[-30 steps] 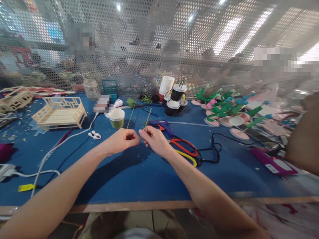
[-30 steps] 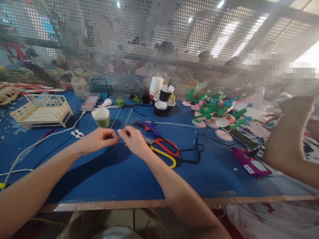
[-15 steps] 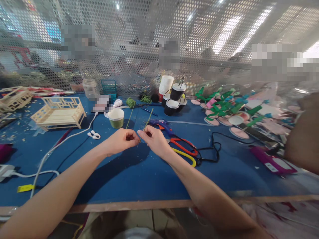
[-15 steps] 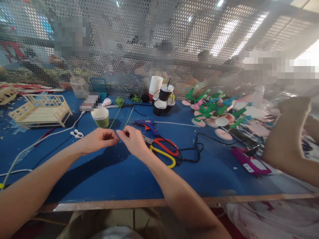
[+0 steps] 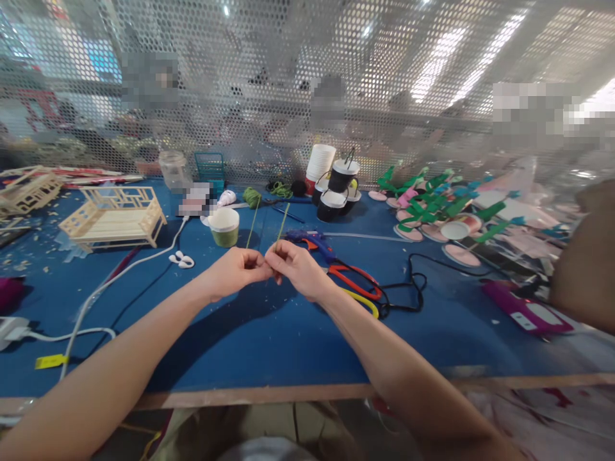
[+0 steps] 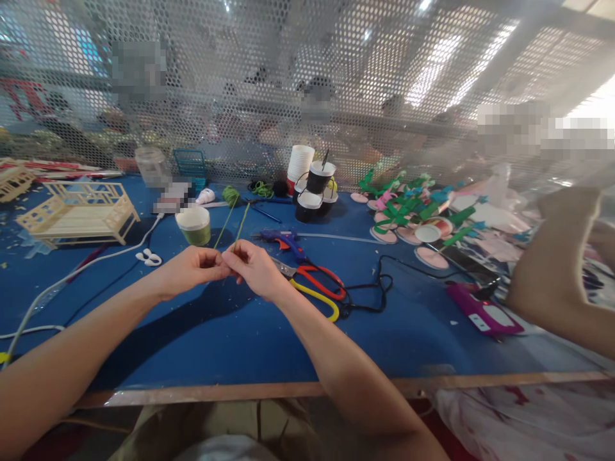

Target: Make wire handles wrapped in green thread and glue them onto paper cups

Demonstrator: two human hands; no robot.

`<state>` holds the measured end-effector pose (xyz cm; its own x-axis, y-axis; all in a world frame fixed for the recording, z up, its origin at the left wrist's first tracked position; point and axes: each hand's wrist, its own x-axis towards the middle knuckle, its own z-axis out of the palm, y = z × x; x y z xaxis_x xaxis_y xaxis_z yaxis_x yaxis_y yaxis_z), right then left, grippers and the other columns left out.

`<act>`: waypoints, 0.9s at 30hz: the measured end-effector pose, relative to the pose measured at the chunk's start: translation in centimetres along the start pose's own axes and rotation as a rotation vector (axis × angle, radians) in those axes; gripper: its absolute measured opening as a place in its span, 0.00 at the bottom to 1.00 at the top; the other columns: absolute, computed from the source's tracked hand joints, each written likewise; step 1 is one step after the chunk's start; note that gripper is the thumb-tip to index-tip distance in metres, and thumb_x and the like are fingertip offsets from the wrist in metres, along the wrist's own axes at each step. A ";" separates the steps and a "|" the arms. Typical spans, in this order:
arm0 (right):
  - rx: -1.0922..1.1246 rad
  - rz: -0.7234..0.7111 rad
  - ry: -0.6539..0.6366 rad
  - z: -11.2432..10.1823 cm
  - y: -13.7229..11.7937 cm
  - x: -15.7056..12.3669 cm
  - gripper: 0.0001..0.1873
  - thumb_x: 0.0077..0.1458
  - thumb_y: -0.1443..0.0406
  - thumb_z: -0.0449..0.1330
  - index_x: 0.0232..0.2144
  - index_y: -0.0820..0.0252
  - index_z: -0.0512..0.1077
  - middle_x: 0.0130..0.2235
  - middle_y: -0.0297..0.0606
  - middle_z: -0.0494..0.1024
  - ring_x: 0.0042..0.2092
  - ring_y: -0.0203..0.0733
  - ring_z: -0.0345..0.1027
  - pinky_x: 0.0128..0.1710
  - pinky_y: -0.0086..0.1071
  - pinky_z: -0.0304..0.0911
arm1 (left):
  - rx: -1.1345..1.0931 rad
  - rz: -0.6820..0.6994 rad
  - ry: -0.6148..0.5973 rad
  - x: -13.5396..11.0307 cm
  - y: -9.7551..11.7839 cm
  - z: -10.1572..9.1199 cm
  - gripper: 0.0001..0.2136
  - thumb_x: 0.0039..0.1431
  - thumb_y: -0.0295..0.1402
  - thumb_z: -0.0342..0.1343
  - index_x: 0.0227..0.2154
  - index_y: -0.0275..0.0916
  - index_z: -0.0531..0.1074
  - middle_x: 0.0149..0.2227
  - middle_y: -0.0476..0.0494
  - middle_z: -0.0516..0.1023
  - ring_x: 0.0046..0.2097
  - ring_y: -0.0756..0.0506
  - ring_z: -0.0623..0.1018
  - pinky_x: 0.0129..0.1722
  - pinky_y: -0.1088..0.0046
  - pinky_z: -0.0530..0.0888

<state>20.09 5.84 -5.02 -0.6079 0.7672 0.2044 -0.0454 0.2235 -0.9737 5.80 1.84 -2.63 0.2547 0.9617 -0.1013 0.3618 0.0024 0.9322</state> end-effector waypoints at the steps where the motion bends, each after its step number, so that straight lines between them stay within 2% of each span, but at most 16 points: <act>1: -0.011 0.007 0.007 -0.1 0.0 0.0 0.11 0.48 0.58 0.53 0.24 0.60 0.61 0.21 0.27 0.63 0.20 0.29 0.57 0.19 0.24 0.57 | 0.006 0.001 0.002 0.0 0.0 0.0 0.12 0.45 0.39 0.53 0.21 0.33 0.66 0.20 0.53 0.63 0.24 0.54 0.61 0.24 0.77 0.58; 9: -0.215 0.040 0.159 -0.1 0.3 0.0 0.12 0.47 0.58 0.55 0.22 0.60 0.60 0.17 0.26 0.60 0.18 0.29 0.55 0.18 0.24 0.54 | 0.120 0.054 -0.013 0.0 -0.1 -0.6 0.09 0.48 0.36 0.50 0.23 0.34 0.66 0.23 0.52 0.64 0.26 0.53 0.63 0.27 0.76 0.59; 21: -0.407 -0.013 0.266 0.2 0.1 -0.1 0.14 0.47 0.59 0.55 0.17 0.60 0.59 0.17 0.27 0.59 0.20 0.29 0.52 0.20 0.25 0.50 | 0.148 0.052 0.025 0.1 -0.3 -0.2 0.08 0.46 0.35 0.51 0.20 0.35 0.63 0.20 0.54 0.62 0.24 0.53 0.62 0.24 0.77 0.59; 24: -0.339 -0.009 0.233 0.2 0.2 -0.1 0.14 0.46 0.59 0.56 0.18 0.60 0.59 0.17 0.27 0.60 0.20 0.29 0.53 0.19 0.25 0.51 | 0.134 0.047 0.025 0.2 -0.5 0.0 0.09 0.45 0.36 0.52 0.20 0.34 0.64 0.20 0.54 0.63 0.24 0.53 0.62 0.25 0.77 0.59; 27: -0.137 -0.011 0.089 0.1 0.3 0.0 0.10 0.48 0.59 0.54 0.26 0.60 0.62 0.22 0.29 0.65 0.21 0.30 0.57 0.18 0.24 0.55 | 0.081 0.032 0.008 0.2 -0.4 0.0 0.11 0.46 0.38 0.52 0.21 0.34 0.65 0.21 0.52 0.65 0.25 0.53 0.64 0.26 0.76 0.61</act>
<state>20.03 5.84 -5.32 -0.5348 0.8133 0.2292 0.0610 0.3076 -0.9495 5.67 2.01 -3.03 0.2605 0.9630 -0.0690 0.4250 -0.0502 0.9038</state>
